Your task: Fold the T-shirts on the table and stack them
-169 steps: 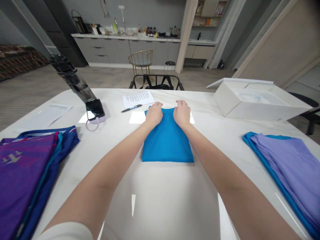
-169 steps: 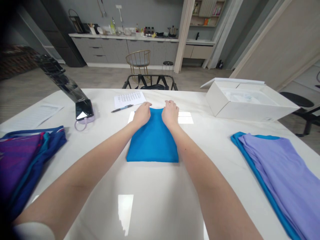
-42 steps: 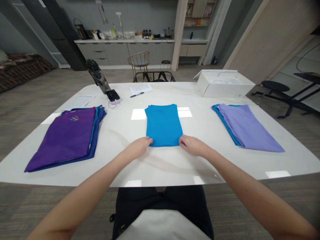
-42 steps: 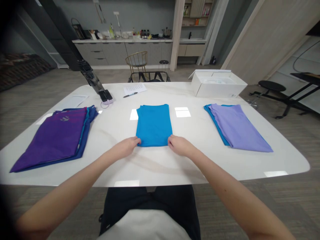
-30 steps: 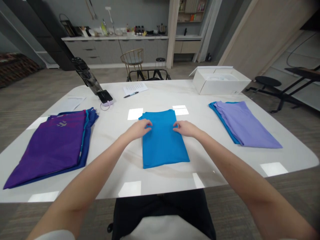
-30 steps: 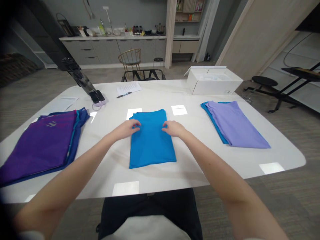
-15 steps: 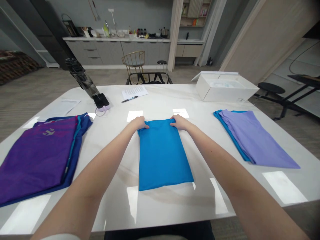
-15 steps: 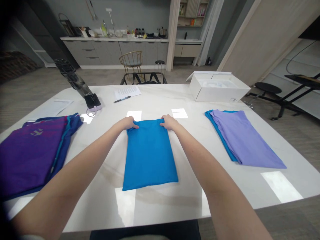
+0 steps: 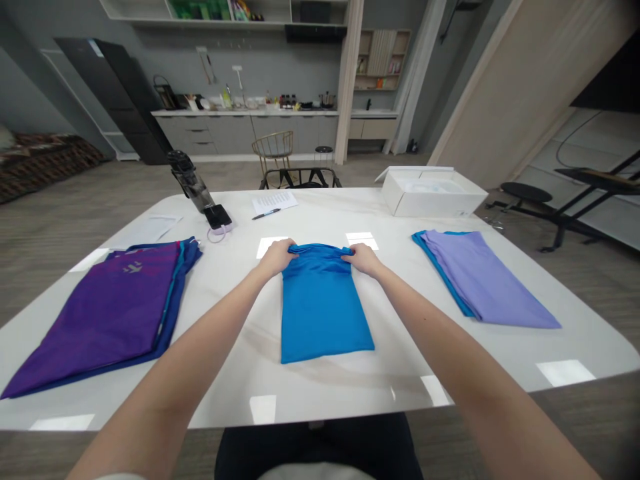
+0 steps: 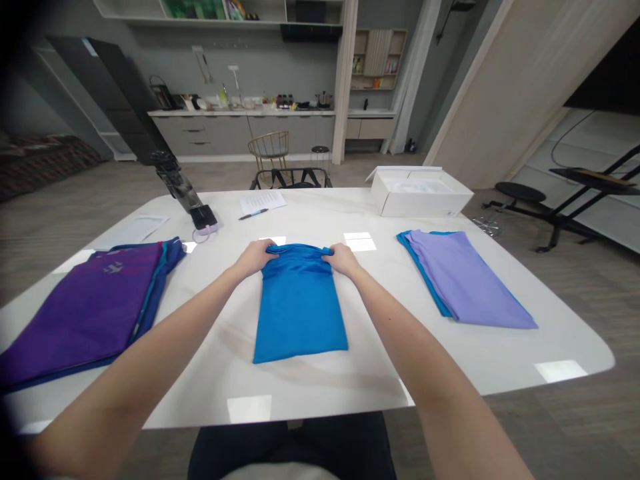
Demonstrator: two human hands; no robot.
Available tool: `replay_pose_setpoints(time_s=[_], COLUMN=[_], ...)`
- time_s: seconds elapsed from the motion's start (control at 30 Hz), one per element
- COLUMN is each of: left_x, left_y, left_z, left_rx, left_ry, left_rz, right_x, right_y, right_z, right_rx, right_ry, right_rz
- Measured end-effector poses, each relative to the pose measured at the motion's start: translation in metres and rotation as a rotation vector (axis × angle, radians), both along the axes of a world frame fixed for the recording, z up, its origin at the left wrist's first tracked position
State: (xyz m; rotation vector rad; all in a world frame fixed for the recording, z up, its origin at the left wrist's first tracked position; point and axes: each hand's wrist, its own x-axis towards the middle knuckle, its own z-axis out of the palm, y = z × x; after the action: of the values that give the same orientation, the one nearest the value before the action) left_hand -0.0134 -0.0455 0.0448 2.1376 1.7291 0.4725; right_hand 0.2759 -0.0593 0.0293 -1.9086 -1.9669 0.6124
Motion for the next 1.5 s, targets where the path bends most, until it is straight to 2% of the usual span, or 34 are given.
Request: replay_pose_setpoints(time_s=[0.17, 0.37, 0.57, 0.7, 0.8, 0.9, 0.97, 1.07, 1.17, 1.23, 1.27, 1.33, 1.43, 1.5], left_x=[0.018, 0.081, 0.171, 0.235, 0.280, 0.323, 0.349, 0.381, 0.401, 0.410, 0.414, 0.422, 0.436, 0.447], left_y=[-0.036, -0.086, -0.116, -0.125, -0.127, -0.123, -0.116, -0.102, -0.094, -0.095, -0.098, -0.106, -0.114, -0.110], left_z=[0.060, 0.131, 0.182, 0.198, 0.194, 0.170, 0.139, 0.074, 0.008, -0.020, -0.026, -0.020, 0.020, 0.051], left_rx=[0.205, 0.388, 0.240, 0.114, -0.020, -0.169, -0.236, -0.264, -0.219, -0.159, -0.135, -0.105, -0.093, -0.075], left_ry=[-0.105, -0.370, -0.804, -1.067, -1.190, -1.237, -1.211, -1.082, -0.897, -0.850, -0.851, -0.881, -0.963, -1.009], left_rz=[-0.127, -0.248, -0.486, -0.598, -0.637, -0.617, -0.582, -0.505, -0.419, -0.414, -0.425, -0.468, -0.516, -0.560], right_x=[0.033, 0.077, 0.141, 0.197, 0.237, 0.277, 0.303, 0.336, 0.355, 0.363, 0.366, 0.373, 0.387, 0.400], right_y=[-0.056, -0.136, -0.211, -0.244, -0.255, -0.251, -0.241, -0.223, -0.213, -0.213, -0.214, -0.218, -0.216, -0.206], right_z=[0.041, 0.110, 0.179, 0.218, 0.230, 0.215, 0.187, 0.127, 0.065, 0.037, 0.030, 0.031, 0.062, 0.090], right_rx=[0.339, 0.613, 0.911, 1.107, 1.155, 1.081, 0.971, 0.744, 0.561, 0.537, 0.553, 0.634, 0.793, 0.818], right_ry=[0.147, 0.233, 0.193, 0.124, 0.077, 0.047, 0.045, 0.064, 0.127, 0.170, 0.187, 0.213, 0.247, 0.257], right_rz=[-0.014, -0.132, -0.268, -0.337, -0.350, -0.365, -0.387, -0.415, -0.438, -0.457, -0.474, -0.520, -0.568, -0.547])
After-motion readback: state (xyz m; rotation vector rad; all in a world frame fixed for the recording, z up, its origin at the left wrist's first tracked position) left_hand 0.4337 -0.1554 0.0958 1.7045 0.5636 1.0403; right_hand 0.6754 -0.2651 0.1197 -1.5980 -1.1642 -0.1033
